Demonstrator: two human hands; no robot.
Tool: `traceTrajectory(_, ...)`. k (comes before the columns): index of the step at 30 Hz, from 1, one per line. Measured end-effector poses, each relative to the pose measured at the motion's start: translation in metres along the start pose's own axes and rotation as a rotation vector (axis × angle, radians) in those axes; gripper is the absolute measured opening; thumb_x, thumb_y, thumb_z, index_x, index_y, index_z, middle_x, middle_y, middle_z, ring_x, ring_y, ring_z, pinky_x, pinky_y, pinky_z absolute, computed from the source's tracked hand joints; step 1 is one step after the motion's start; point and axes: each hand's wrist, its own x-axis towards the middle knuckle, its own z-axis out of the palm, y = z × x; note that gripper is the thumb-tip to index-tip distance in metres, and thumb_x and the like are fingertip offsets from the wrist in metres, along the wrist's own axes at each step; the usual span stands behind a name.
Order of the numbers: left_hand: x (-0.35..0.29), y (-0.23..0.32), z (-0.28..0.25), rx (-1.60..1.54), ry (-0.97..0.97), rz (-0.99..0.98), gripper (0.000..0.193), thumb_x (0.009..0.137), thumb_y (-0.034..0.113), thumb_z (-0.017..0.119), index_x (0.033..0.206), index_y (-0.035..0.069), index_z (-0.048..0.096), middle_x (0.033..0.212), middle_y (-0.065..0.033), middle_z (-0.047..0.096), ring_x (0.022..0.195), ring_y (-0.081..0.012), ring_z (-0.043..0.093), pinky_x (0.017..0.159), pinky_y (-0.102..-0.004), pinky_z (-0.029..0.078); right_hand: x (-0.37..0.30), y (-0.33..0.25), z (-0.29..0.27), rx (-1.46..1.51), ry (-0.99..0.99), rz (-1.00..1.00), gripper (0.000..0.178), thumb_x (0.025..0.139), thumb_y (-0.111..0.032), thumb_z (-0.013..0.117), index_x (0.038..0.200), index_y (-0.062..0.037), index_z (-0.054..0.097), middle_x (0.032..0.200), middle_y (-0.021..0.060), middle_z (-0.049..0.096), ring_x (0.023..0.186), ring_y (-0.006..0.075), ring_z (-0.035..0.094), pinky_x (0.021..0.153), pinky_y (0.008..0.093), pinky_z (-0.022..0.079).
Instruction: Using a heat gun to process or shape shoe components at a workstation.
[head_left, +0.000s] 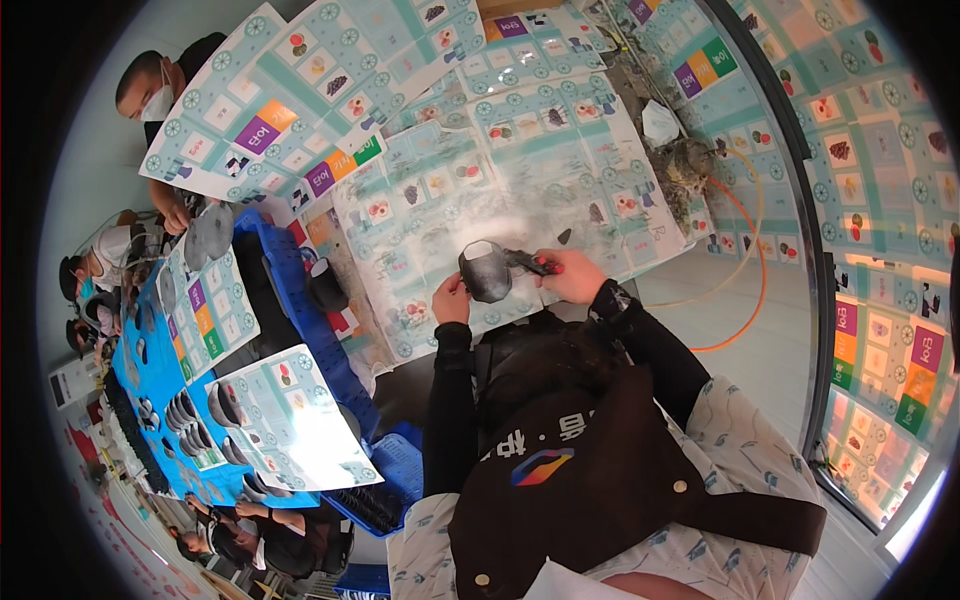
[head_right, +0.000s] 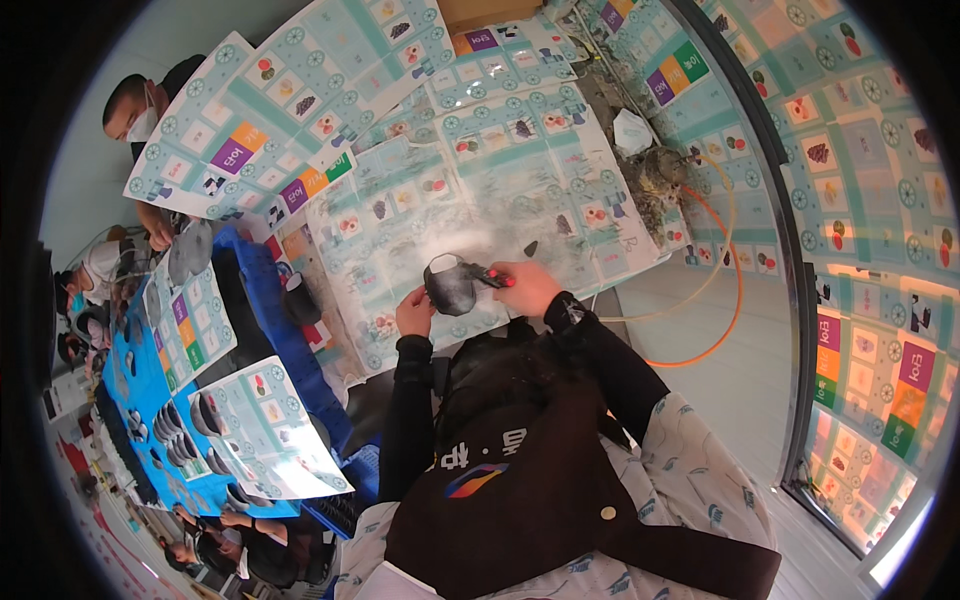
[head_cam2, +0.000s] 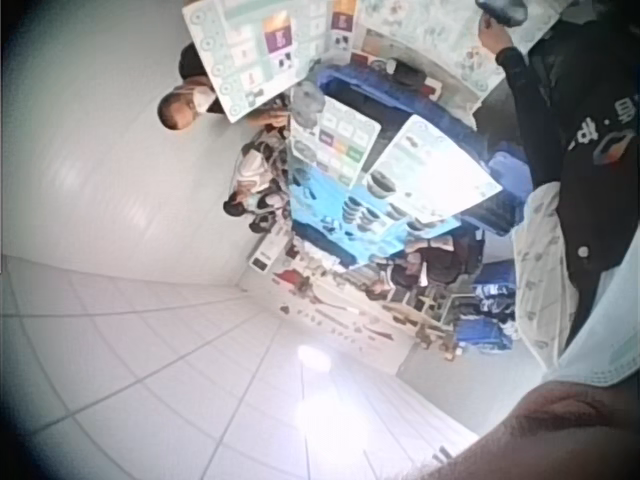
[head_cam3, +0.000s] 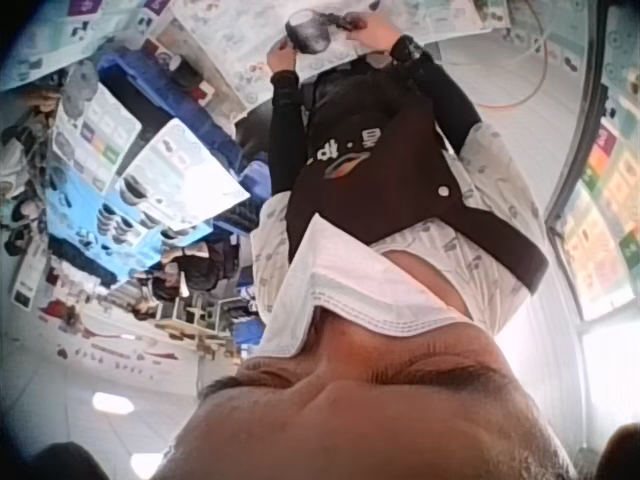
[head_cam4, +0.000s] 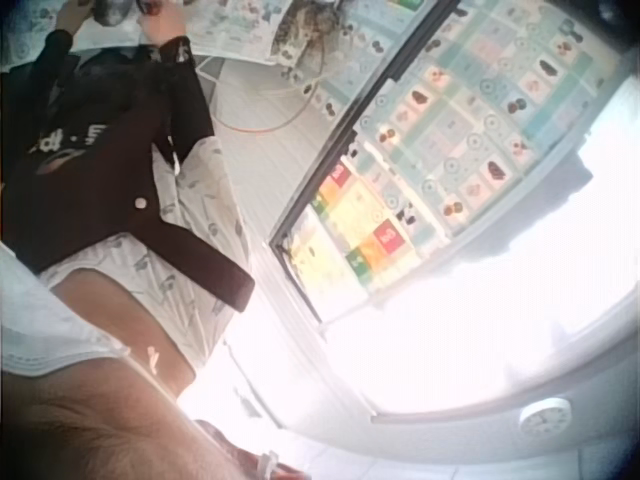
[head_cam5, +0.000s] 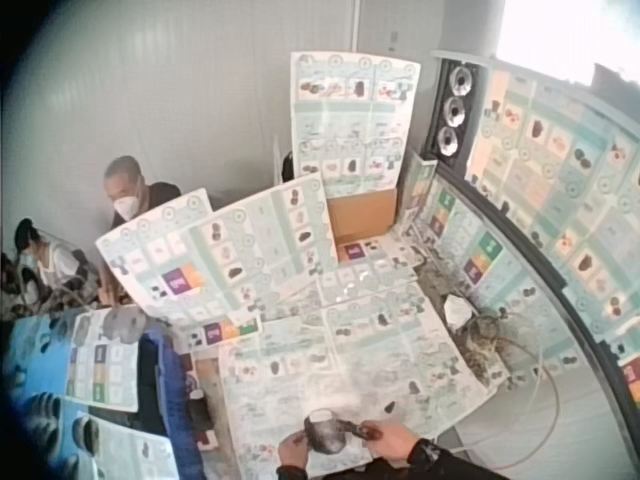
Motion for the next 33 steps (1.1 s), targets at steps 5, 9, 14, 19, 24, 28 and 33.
traceTrajectory(5, -0.01, -0.012, -0.044, 0.22, 0.136, 0.11, 0.029, 0.094, 0.005, 0.058, 0.121, 0.0, 0.068, 0.104, -0.0146, 0.076, 0.089, -0.0211, 0.072, 0.082, -0.0314, 0.055, 0.016, -0.035, 0.034, -0.118, -0.086, -0.015, 0.035, 0.081, -0.021, 0.059, 0.111, -0.0054, 0.067, 0.1, 0.0249, 0.068, 0.1, 0.0453, 0.061, 0.086, 0.0495, 0.049)
traceTrajectory(9, -0.022, 0.01, -0.067, 0.302, 0.279, 0.15, 0.026, 0.092, 0.005, 0.059, 0.115, 0.001, 0.07, 0.1, -0.0138, 0.076, 0.089, -0.0211, 0.072, 0.083, -0.0333, 0.055, 0.044, -0.013, 0.056, -0.172, -0.042, -0.02, 0.03, 0.084, -0.021, 0.051, 0.102, -0.004, 0.068, 0.1, 0.0257, 0.068, 0.1, 0.0462, 0.061, 0.087, 0.0529, 0.048)
traceTrajectory(14, -0.036, 0.014, -0.076, 0.321, 0.292, 0.159, 0.023, 0.091, 0.005, 0.06, 0.111, 0.003, 0.072, 0.098, -0.0128, 0.076, 0.089, -0.0224, 0.073, 0.081, -0.0341, 0.055, 0.06, -0.008, 0.063, -0.218, -0.088, -0.066, 0.03, 0.079, -0.019, 0.056, 0.101, -0.0002, 0.067, 0.096, 0.0274, 0.067, 0.095, 0.0476, 0.061, 0.084, 0.0507, 0.049)
traceTrajectory(19, -0.039, 0.001, -0.077, 0.298, 0.283, 0.11, 0.023, 0.092, 0.006, 0.061, 0.112, 0.004, 0.072, 0.099, -0.0112, 0.076, 0.09, -0.0198, 0.072, 0.081, -0.032, 0.054, 0.065, -0.014, 0.073, -0.213, -0.042, -0.078, 0.029, 0.081, -0.02, 0.054, 0.098, -0.0002, 0.067, 0.098, 0.0274, 0.067, 0.096, 0.047, 0.061, 0.085, 0.0517, 0.049)
traceTrajectory(24, -0.03, 0.004, -0.074, 0.238, 0.274, 0.124, 0.023, 0.093, 0.007, 0.06, 0.112, 0.002, 0.072, 0.099, -0.0129, 0.076, 0.091, -0.0202, 0.072, 0.082, -0.0316, 0.054, 0.072, -0.017, 0.069, -0.386, -0.175, -0.154, 0.031, 0.082, -0.017, 0.051, 0.103, -0.0047, 0.07, 0.1, 0.0257, 0.069, 0.097, 0.0461, 0.063, 0.087, 0.0523, 0.05)
traceTrajectory(28, -0.024, 0.01, -0.086, 0.273, 0.297, 0.159, 0.024, 0.093, 0.008, 0.06, 0.113, 0.001, 0.071, 0.1, -0.014, 0.075, 0.09, -0.0207, 0.072, 0.08, -0.0323, 0.055, 0.069, -0.021, 0.073, -0.314, -0.154, -0.083, 0.03, 0.083, -0.018, 0.05, 0.1, -0.004, 0.07, 0.098, 0.0253, 0.069, 0.096, 0.0463, 0.063, 0.086, 0.0525, 0.05)
traceTrajectory(33, -0.013, 0.011, -0.093, 0.235, 0.331, 0.165, 0.02, 0.091, 0.011, 0.062, 0.107, 0.005, 0.074, 0.096, -0.0129, 0.076, 0.084, -0.0247, 0.072, 0.077, -0.0366, 0.055, 0.074, -0.019, 0.073, -0.318, -0.152, -0.144, 0.03, 0.082, -0.019, 0.051, 0.099, -0.0041, 0.071, 0.098, 0.0253, 0.07, 0.095, 0.0463, 0.064, 0.086, 0.0526, 0.05)
